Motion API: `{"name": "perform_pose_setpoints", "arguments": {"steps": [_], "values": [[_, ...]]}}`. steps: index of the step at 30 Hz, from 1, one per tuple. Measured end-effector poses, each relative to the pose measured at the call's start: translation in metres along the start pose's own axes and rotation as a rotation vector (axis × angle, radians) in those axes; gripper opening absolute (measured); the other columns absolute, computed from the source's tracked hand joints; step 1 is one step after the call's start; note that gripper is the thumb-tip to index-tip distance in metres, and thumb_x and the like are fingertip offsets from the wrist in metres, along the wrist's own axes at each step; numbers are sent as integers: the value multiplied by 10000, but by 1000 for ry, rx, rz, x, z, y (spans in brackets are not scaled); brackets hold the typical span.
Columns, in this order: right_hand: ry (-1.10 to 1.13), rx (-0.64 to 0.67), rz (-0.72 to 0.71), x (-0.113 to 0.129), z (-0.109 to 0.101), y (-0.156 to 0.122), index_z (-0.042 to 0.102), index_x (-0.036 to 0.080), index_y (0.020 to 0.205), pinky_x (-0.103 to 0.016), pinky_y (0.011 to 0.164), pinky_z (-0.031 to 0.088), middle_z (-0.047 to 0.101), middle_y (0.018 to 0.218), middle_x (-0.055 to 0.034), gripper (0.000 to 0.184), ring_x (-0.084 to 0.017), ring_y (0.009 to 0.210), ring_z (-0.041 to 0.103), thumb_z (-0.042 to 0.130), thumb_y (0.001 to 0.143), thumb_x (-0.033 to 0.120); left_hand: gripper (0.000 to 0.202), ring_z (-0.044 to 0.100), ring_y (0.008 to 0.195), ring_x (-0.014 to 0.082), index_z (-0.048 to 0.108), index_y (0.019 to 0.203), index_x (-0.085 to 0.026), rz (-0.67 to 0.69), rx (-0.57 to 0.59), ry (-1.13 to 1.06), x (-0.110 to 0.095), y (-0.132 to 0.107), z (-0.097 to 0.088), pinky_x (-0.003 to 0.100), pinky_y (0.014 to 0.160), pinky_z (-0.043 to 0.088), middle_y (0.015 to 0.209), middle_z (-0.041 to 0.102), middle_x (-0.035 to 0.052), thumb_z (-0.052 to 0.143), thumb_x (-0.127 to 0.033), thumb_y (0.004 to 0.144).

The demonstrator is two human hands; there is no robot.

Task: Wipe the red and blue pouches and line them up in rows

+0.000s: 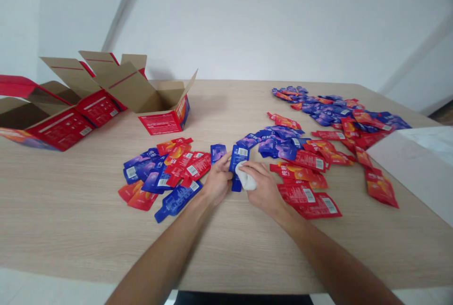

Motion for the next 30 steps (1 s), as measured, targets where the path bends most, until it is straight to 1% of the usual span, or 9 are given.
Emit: {"name": "perform_pose_setpoints", "arguments": {"steps": [6,9,11,13,17,19,21,25,30], "values": [[-93,-100,80,-14,-21,6,670,230,1220,-464,990,469,648,1285,-84,598,-288,1158,563,540,686,-3,872,678,765,141,595,1367,-210,-84,99,24,14,-1,5,188,603,436,1176,729,89,547,60,540],[-46,-5,-5,-3,-9,6,662,221,1230,-438,973,480,652,1288,-82,636,-272,1153,573,534,659,-26,880,672,735,131,582,1382,-219,-48,71,19,9,0,0,199,629,456,1179,730,83,552,60,548],[-5,71,-49,3,0,4,664,213,1218,-422,957,492,665,1269,-80,653,-263,1142,583,534,630,-39,889,686,777,150,566,1398,-226,-21,34,9,4,0,-4,213,653,474,1190,727,85,564,53,554],[0,86,-43,2,1,3,670,214,1201,-426,954,496,675,1250,-78,657,-262,1127,591,535,613,-44,896,698,823,173,562,1403,-225,-17,14,4,1,0,-6,222,657,480,1199,723,92,568,46,549],[-85,-61,70,-15,-21,6,672,240,1216,-470,988,475,662,1278,-72,644,-285,1154,570,542,645,-26,867,709,865,200,614,1354,-201,-88,86,17,9,-4,7,216,636,468,1200,719,114,565,40,522],[-100,-91,79,-17,-27,8,668,255,1237,-474,1005,466,652,1298,-65,620,-288,1174,557,550,687,-7,866,710,911,222,626,1342,-201,-111,138,22,15,-6,15,216,640,467,1203,717,119,556,39,513],[-77,-43,34,-11,-22,8,669,259,1244,-464,1007,469,653,1302,-61,601,-282,1170,562,558,711,4,874,704,949,233,625,1341,-206,-102,149,18,17,-7,18,221,663,473,1195,720,115,543,42,508],[14,117,-57,7,1,4,665,261,1246,-442,972,496,665,1284,-52,663,-269,1146,571,568,654,-22,859,693,953,219,624,1324,-203,-62,72,-20,11,-5,8,228,691,476,1172,727,101,556,53,506],[77,212,-58,15,15,-1,671,242,1201,-432,937,514,692,1230,-48,698,-261,1104,582,547,579,-51,811,677,880,192,647,1233,-198,10,8,-126,0,-1,-3,238,681,469,1129,728,75,559,66,472]]}}
Point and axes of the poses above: each hand's wrist, its own y-axis towards the middle knuckle, its own z-axis out of the palm, x = y × z, the point moved 9 cm from there along y, towards the middle knuckle
